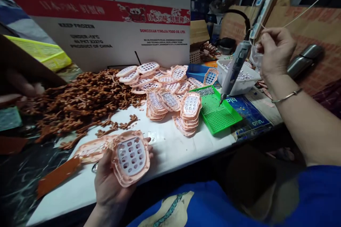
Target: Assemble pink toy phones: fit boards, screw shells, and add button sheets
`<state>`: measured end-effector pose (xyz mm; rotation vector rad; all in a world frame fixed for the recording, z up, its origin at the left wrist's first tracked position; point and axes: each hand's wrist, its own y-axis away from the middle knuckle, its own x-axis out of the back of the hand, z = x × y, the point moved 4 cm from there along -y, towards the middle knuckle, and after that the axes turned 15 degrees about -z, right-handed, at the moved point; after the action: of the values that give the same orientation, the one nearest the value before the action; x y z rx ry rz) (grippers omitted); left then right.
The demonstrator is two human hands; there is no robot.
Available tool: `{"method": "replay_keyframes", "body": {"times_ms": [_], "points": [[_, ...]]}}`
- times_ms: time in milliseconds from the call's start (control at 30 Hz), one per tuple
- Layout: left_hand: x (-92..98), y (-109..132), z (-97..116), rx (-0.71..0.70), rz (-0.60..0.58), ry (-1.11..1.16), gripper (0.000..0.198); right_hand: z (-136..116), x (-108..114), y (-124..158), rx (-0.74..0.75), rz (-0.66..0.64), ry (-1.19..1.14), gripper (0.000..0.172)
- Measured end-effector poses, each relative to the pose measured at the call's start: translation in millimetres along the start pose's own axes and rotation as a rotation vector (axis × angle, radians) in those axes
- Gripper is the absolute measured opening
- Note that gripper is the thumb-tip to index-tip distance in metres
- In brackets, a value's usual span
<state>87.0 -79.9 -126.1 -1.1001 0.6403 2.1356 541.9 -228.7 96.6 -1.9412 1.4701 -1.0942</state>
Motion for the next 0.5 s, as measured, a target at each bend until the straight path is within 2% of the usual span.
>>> {"method": "replay_keyframes", "body": {"times_ms": [33,67,167,233,300,367,400,467,500], "points": [[-2.3,-2.4,-3.0,0.014,0.003,-0.006,0.050,17.5,1.0,-3.2,-0.039,-0.022,0.061,0.017],[-3.9,-4.6,-5.6,0.028,0.003,-0.013,0.051,34.5,0.3,-5.7,-0.106,-0.107,0.159,0.020],[-6.2,-9.1,-8.5,0.035,0.010,-0.051,0.052,77.7,-3.1,-6.8,-0.296,-0.477,0.367,0.013],[-7.3,-10.6,-8.0,0.018,0.048,-0.087,0.054,99.2,-6.8,-3.8,-0.383,-0.709,0.388,0.014],[-10.2,-11.6,-8.0,0.002,0.083,-0.127,0.056,116.5,-13.2,-1.5,-0.438,-0.885,0.395,0.011],[-13.4,-12.1,-9.0,-0.005,0.112,-0.155,0.057,130.9,-22.3,-2.4,-0.453,-0.986,0.403,0.004],[-14.4,-12.0,-9.7,-0.008,0.126,-0.159,0.057,137.1,-27.4,-4.2,-0.443,-1.007,0.409,0.007],[-14.1,-11.0,-10.5,-0.015,0.154,-0.142,0.056,146.5,-37.6,-9.5,-0.381,-0.990,0.410,0.018],[-13.2,-10.3,-10.7,-0.013,0.158,-0.127,0.055,149.0,-41.5,-12.9,-0.322,-0.941,0.397,0.022]]}}
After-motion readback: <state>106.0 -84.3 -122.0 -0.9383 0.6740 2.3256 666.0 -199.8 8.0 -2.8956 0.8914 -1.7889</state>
